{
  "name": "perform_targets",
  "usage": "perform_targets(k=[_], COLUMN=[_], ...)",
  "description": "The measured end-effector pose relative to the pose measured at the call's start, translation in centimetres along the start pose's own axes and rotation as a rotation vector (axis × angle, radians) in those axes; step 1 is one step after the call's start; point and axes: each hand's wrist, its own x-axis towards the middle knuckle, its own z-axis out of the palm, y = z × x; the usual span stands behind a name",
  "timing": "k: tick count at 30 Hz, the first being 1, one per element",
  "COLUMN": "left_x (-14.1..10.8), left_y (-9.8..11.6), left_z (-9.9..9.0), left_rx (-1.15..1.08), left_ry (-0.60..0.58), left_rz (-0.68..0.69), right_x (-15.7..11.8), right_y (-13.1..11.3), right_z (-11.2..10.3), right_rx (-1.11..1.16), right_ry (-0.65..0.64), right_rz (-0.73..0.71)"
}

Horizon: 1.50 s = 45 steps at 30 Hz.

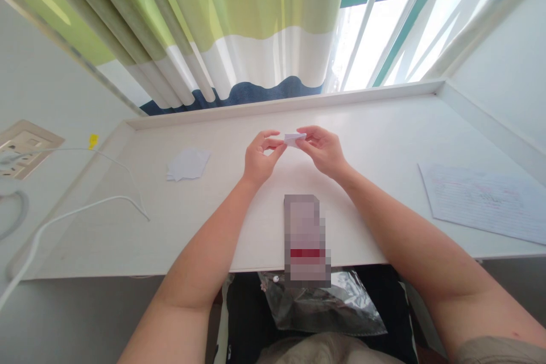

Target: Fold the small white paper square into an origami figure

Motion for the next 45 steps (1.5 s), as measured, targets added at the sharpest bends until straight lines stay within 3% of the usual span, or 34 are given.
perform_targets(k=[7, 13, 17, 24, 31, 35, 45], left_x=[0.3, 0.2, 0.1, -0.1, 0.0, -0.2, -0.5], left_y=[-1.1, -0.7, -0.3, -0.3, 0.1, 0.6, 1.3], left_z=[0.0, 0.0, 0.2, 0.5, 0.6, 0.5, 0.3], left_rx=[0.024, 0.082, -0.052, -0.189, -0.298, -0.279, -0.216], left_ry=[-0.089, -0.086, -0.122, -0.161, -0.241, -0.317, -0.373], left_rz=[-0.011, -0.012, -0.05, -0.148, -0.276, -0.364, -0.386], right_x=[-0.2, -0.2, -0.1, -0.2, -0.2, -0.3, -0.3], right_y=[-0.3, -0.4, -0.5, 0.1, 0.0, 0.1, -0.2], right_z=[0.1, 0.0, -0.2, 0.3, 0.6, 0.3, -0.2], right_rx=[-0.045, -0.108, -0.173, 0.034, 0.12, 0.078, -0.086], right_ry=[-0.038, -0.035, -0.015, -0.08, -0.048, -0.036, -0.11], right_rz=[0.018, -0.025, -0.072, 0.077, 0.083, 0.097, 0.148])
